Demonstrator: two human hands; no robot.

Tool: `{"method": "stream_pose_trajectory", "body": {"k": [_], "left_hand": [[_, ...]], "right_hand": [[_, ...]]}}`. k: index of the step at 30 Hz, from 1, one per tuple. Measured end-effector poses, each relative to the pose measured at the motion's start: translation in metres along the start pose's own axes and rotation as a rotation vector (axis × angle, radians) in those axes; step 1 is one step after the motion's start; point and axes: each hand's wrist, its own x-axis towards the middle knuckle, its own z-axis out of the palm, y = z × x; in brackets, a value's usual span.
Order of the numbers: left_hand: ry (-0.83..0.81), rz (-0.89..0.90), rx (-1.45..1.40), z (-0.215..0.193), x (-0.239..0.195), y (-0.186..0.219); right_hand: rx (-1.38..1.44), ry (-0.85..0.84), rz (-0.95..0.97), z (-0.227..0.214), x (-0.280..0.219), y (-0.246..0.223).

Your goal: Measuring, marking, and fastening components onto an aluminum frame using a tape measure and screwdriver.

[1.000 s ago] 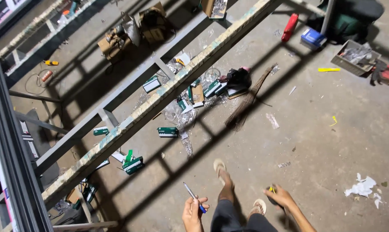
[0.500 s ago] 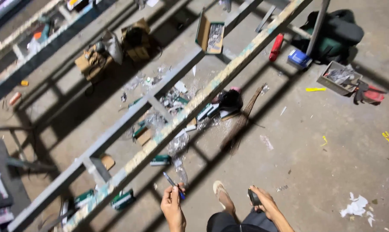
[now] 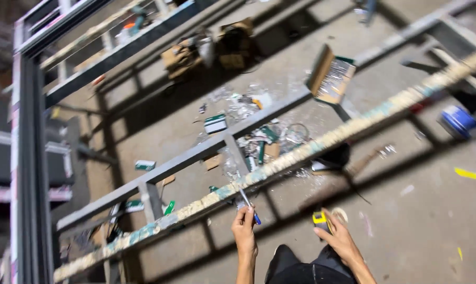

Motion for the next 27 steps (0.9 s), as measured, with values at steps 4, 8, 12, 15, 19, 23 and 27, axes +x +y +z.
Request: {"method": "stream_pose_trajectory", "body": {"k": [4, 8, 12, 15, 19, 23, 27], "left_hand": [[0.223, 0.006, -0.091, -0.003, 0.008, 0.007], [0.45, 0.099, -0.09, -0.009, 0.001, 0.023], [0.451, 0.112, -0.037, -0.043, 0.057, -0.005], [0.353, 0.119, 0.06, -0.057, 0.095, 0.012], [0.202, 0.046, 0.076, -0.048, 0.137, 0.089], [0.119, -0.157, -0.074, -0.053, 0.166, 0.107], [0.021, -0.127, -0.15, -0.05, 0.181, 0.11]], "right_hand": [[-0.636, -0.101, -0.309, 0.057, 0.074, -0.109], [-0.931, -0.286, -0.726, 0.16, 0.164, -0.159], [-1.132, -0.261, -0.973, 0.253, 0.25, -0.158], [-1.185, -0.283, -0.928, 0.289, 0.257, -0.158], [-1.286, -0.202, -0.966, 0.31, 0.271, -0.155], [-1.308, -0.142, -0.916, 0.305, 0.263, -0.154], [-1.061, -0.082, -0.687, 0.313, 0.198, -0.201]]}}
